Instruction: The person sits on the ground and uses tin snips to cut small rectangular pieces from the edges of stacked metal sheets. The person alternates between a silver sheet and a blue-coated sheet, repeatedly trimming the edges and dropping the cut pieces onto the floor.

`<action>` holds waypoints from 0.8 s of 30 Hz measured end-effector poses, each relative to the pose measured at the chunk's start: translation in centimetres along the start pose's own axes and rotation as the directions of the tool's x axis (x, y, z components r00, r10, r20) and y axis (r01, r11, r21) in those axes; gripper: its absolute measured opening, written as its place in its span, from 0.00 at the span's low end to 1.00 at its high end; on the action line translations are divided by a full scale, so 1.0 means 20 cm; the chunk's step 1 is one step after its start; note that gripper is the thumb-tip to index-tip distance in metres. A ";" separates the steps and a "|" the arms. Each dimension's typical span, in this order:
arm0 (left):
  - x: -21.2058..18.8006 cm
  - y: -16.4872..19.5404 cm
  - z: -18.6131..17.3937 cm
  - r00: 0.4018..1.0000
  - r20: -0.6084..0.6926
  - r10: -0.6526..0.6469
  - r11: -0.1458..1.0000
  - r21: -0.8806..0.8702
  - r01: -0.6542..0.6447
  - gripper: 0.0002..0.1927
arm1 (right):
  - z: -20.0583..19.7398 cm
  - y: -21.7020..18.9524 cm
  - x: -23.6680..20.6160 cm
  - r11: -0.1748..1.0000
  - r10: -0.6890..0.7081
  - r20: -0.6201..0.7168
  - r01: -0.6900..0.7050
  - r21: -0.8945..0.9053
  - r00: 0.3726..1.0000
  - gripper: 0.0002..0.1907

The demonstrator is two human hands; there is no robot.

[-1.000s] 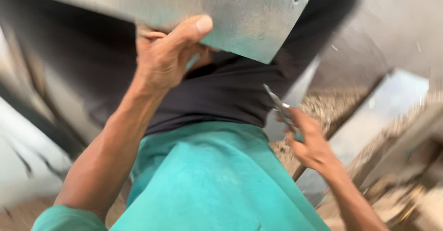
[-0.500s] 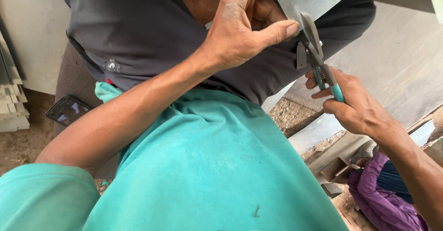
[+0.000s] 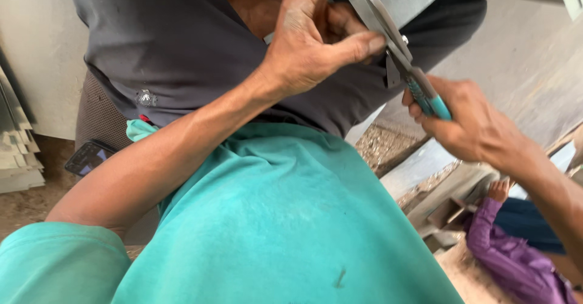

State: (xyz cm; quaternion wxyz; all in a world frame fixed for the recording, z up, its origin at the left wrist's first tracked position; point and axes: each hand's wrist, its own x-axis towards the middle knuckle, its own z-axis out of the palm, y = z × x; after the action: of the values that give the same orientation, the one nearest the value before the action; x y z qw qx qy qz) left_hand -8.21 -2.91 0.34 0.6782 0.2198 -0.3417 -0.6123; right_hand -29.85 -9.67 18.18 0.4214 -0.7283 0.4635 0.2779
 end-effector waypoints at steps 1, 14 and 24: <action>0.01 0.03 0.00 1.000 0.022 -0.009 1.000 -0.023 0.010 0.32 | 0.00 0.00 0.00 0.976 0.213 0.057 -0.209 -0.068 0.976 0.14; 0.22 0.31 -0.29 0.859 0.155 -0.487 0.802 0.468 0.371 0.09 | 0.52 0.15 -0.10 0.784 0.338 0.007 -0.286 0.551 0.941 0.26; 0.48 0.07 0.33 0.875 0.188 -0.447 0.869 0.325 0.374 0.10 | 0.75 0.03 -0.02 0.239 0.267 -0.383 0.324 0.915 0.884 0.28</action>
State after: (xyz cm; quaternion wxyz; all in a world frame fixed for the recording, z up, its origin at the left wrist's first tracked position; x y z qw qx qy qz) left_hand -11.96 -11.38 7.61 0.4432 0.2999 -0.4541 -0.7124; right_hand -30.78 3.54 10.96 0.6589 -0.3617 0.6060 -0.2603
